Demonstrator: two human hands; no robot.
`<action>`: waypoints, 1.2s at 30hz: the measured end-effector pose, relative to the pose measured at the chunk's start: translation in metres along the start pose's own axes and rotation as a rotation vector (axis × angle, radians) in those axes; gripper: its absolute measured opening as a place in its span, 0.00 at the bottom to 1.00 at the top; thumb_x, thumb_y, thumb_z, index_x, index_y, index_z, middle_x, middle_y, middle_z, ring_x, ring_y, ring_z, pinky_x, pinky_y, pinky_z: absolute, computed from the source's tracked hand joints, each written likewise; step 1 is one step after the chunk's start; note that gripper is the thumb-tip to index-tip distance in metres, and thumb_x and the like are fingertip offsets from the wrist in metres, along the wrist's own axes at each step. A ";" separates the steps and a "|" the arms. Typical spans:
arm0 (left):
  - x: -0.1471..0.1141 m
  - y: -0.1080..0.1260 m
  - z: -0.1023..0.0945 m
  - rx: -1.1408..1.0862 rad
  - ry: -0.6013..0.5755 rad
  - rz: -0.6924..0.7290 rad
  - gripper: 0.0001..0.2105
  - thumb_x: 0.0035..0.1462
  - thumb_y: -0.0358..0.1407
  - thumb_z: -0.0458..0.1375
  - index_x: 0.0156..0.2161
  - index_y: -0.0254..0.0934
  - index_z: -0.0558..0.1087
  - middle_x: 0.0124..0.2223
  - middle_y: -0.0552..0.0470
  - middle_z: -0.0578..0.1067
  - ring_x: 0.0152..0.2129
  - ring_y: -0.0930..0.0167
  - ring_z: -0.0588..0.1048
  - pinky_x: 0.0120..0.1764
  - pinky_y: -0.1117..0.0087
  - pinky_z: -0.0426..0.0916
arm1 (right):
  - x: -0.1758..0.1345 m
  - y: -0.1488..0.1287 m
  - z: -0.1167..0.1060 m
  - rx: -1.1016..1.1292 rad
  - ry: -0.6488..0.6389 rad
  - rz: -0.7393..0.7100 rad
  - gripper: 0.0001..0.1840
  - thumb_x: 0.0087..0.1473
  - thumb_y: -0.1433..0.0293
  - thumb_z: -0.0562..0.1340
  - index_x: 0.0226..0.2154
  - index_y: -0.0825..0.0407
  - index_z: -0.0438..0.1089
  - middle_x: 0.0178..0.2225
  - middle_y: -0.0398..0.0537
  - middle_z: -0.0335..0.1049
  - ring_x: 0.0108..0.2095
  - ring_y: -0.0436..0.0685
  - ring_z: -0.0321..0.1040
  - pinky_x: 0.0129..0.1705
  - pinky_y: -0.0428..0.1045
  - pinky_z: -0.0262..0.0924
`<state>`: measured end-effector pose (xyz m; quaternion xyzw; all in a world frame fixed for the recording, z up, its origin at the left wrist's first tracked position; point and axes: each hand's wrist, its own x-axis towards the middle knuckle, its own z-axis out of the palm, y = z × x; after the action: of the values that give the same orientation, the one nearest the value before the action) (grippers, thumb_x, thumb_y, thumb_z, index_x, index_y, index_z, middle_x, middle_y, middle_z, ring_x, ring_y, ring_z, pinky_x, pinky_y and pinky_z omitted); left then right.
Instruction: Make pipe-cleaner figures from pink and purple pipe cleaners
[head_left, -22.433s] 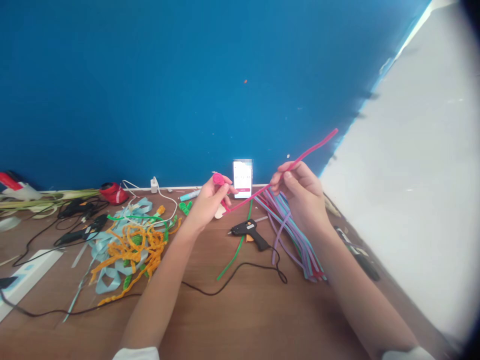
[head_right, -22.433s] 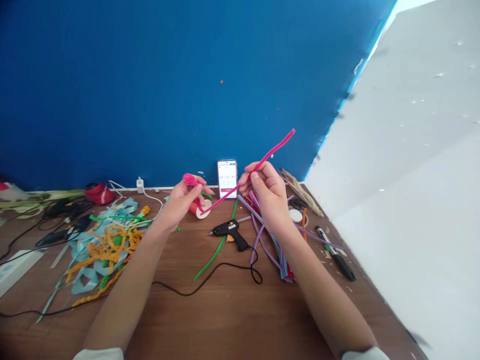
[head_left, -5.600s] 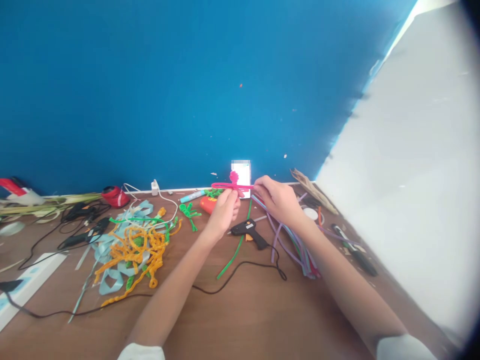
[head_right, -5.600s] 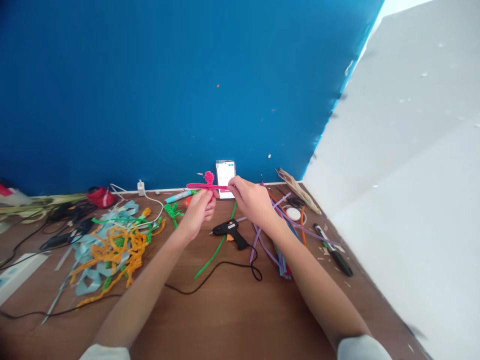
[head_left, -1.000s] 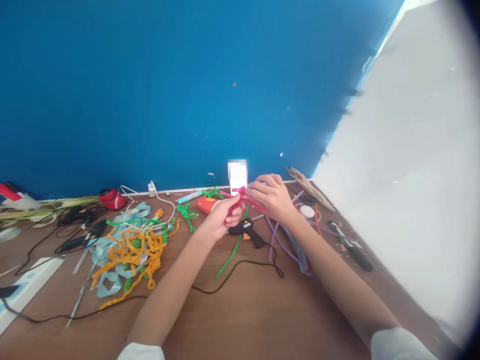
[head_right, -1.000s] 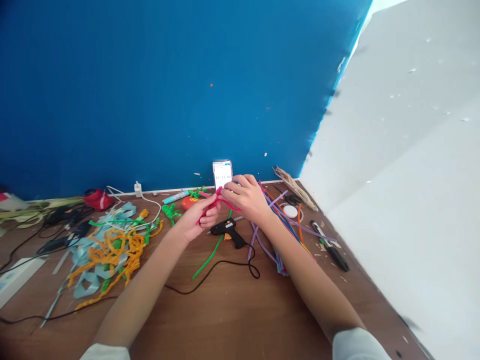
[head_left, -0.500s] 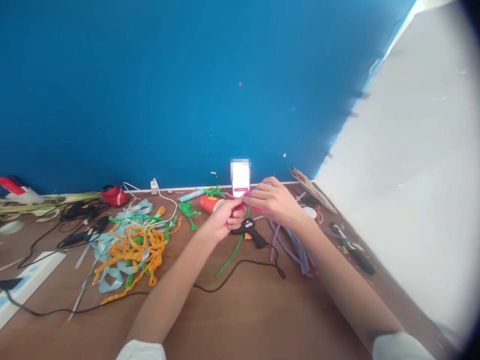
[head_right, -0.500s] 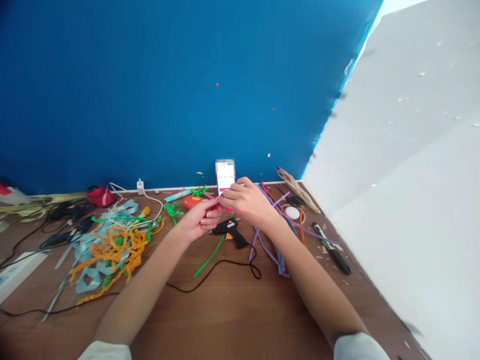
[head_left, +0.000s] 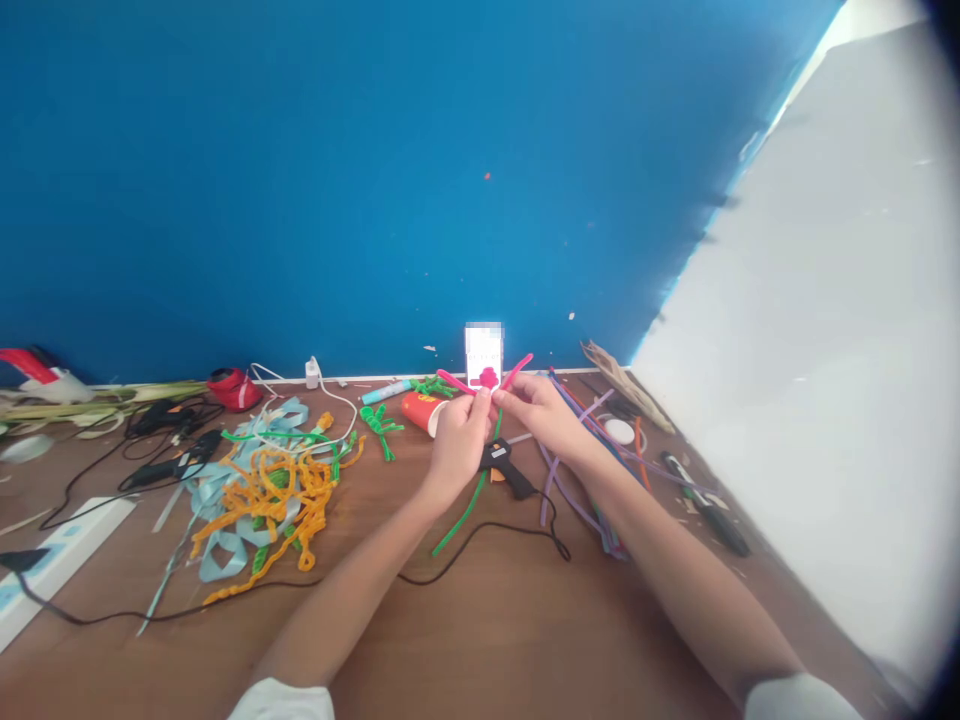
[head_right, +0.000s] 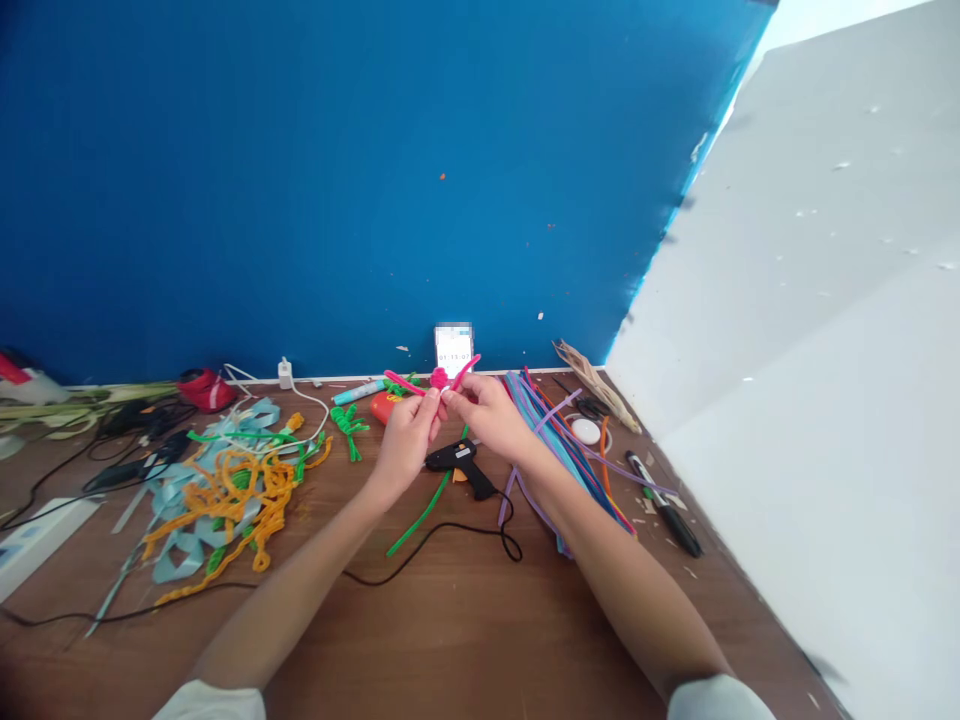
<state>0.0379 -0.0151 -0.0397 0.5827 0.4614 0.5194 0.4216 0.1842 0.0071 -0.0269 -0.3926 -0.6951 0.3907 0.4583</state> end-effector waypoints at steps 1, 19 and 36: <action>-0.002 0.001 0.000 0.078 0.026 0.084 0.21 0.63 0.46 0.53 0.23 0.36 0.67 0.19 0.55 0.62 0.18 0.74 0.60 0.25 0.72 0.52 | 0.000 0.000 0.001 0.162 -0.010 0.073 0.16 0.53 0.57 0.64 0.24 0.52 0.67 0.22 0.41 0.64 0.24 0.50 0.55 0.29 0.48 0.48; 0.014 0.009 -0.019 -0.295 -0.038 -0.018 0.19 0.63 0.49 0.54 0.27 0.36 0.67 0.17 0.60 0.57 0.13 0.78 0.54 0.19 0.74 0.46 | -0.007 -0.013 -0.004 -0.240 0.356 -0.113 0.12 0.61 0.60 0.59 0.41 0.51 0.71 0.27 0.44 0.68 0.27 0.53 0.61 0.32 0.50 0.56; 0.007 0.009 -0.007 -0.367 -0.101 -0.197 0.21 0.56 0.51 0.60 0.24 0.34 0.66 0.15 0.61 0.56 0.11 0.82 0.51 0.16 0.76 0.43 | -0.004 -0.008 -0.017 -1.108 0.028 -0.797 0.12 0.66 0.75 0.53 0.37 0.52 0.71 0.30 0.45 0.75 0.32 0.54 0.66 0.41 0.52 0.51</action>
<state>0.0324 -0.0102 -0.0292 0.4735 0.3919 0.5211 0.5922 0.2000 0.0037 -0.0166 -0.2882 -0.8781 -0.2266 0.3075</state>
